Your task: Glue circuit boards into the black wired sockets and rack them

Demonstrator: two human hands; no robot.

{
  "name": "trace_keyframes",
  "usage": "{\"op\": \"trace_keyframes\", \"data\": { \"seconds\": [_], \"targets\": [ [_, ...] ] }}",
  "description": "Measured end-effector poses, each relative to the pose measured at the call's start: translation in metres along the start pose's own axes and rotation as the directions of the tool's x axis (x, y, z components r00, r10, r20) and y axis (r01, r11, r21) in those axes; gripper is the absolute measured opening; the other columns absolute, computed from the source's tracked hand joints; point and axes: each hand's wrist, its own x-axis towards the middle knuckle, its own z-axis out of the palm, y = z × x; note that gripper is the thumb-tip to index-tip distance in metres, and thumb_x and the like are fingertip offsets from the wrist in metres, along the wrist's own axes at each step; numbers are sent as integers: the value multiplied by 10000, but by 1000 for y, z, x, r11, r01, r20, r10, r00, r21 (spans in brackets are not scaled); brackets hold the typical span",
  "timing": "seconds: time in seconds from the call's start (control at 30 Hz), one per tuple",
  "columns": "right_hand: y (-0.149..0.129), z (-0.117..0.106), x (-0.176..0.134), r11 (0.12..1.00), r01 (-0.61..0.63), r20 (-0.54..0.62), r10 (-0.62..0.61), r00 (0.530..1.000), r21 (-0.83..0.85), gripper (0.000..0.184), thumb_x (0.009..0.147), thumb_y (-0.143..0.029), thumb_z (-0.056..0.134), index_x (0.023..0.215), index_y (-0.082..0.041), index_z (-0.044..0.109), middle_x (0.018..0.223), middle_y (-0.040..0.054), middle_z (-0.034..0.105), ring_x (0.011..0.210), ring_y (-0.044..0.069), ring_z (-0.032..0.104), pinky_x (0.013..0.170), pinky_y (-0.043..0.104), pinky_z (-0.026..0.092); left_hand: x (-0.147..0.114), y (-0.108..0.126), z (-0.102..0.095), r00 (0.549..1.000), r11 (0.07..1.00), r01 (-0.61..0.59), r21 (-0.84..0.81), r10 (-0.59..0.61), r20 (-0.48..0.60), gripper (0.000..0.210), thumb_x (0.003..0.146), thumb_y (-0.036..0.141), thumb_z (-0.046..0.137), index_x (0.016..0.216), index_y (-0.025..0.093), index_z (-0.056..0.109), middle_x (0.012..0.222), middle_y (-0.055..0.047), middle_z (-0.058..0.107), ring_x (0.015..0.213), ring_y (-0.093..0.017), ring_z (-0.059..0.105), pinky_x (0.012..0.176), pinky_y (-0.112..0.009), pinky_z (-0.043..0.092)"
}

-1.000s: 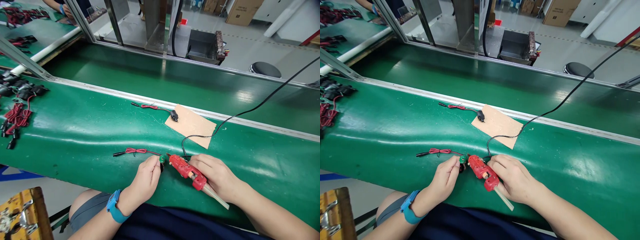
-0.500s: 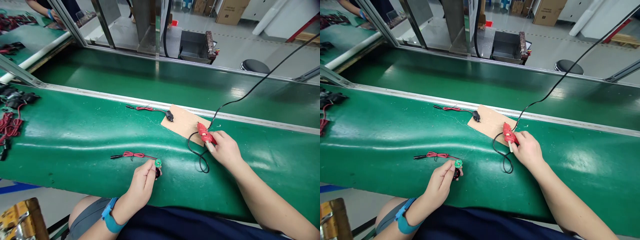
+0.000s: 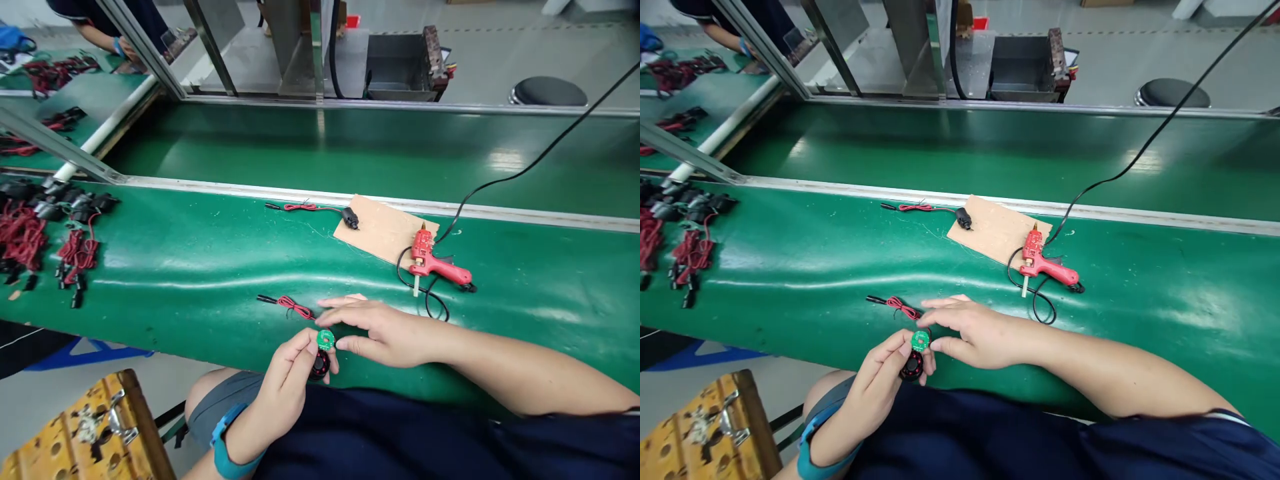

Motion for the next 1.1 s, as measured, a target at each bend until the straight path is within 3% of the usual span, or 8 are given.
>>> {"op": "trace_keyframes", "data": {
  "seconds": [0.13,0.3,0.47,0.67,0.93,1.1],
  "targets": [
    [11,11,6,994,76,-39,-74,997,76,86,980,-205,670,1054,-184,710,1006,61,752,1125,200,662,1081,435,459,-7,1,0,1000,999,25,-25,-25,2,370,1075,382,404,895,166,645,809,-57,659,703,-174,596,736,-325,482],
    [10,12,4,991,91,-23,-89,996,102,86,991,-205,657,1023,-175,731,888,38,745,847,156,658,914,364,505,-11,-10,-2,998,986,64,-156,-66,-4,341,1071,403,409,959,168,628,839,-69,691,711,-172,598,731,-324,478],
    [2,12,2,989,144,-14,-145,989,-39,151,1010,-190,612,1066,-180,752,817,32,692,761,140,602,813,305,481,-11,-23,-6,994,954,108,-278,-101,40,396,1077,471,328,1244,179,536,842,-80,709,702,-192,620,669,-331,481],
    [-12,10,0,910,200,101,-175,979,-363,227,1018,-153,535,1072,-198,751,813,35,618,765,164,512,789,338,400,-8,-23,-5,991,949,132,-285,-121,54,423,1066,512,351,1232,170,537,852,-81,692,740,-197,626,666,-329,500],
    [-18,19,0,789,216,138,-166,976,-576,260,1061,-194,478,988,-166,726,760,25,570,740,178,427,716,356,298,-11,-24,-2,993,950,113,-291,-116,7,356,1064,456,411,1247,183,546,942,-59,614,825,-195,614,667,-326,528],
    [-22,24,-3,706,240,139,-199,970,-666,238,1032,-170,484,931,-130,696,766,43,558,748,196,414,708,380,295,-12,-21,1,996,982,76,-175,-82,-30,306,1077,402,396,1271,202,522,945,-35,605,780,-162,578,755,-345,516]
  ]
}}
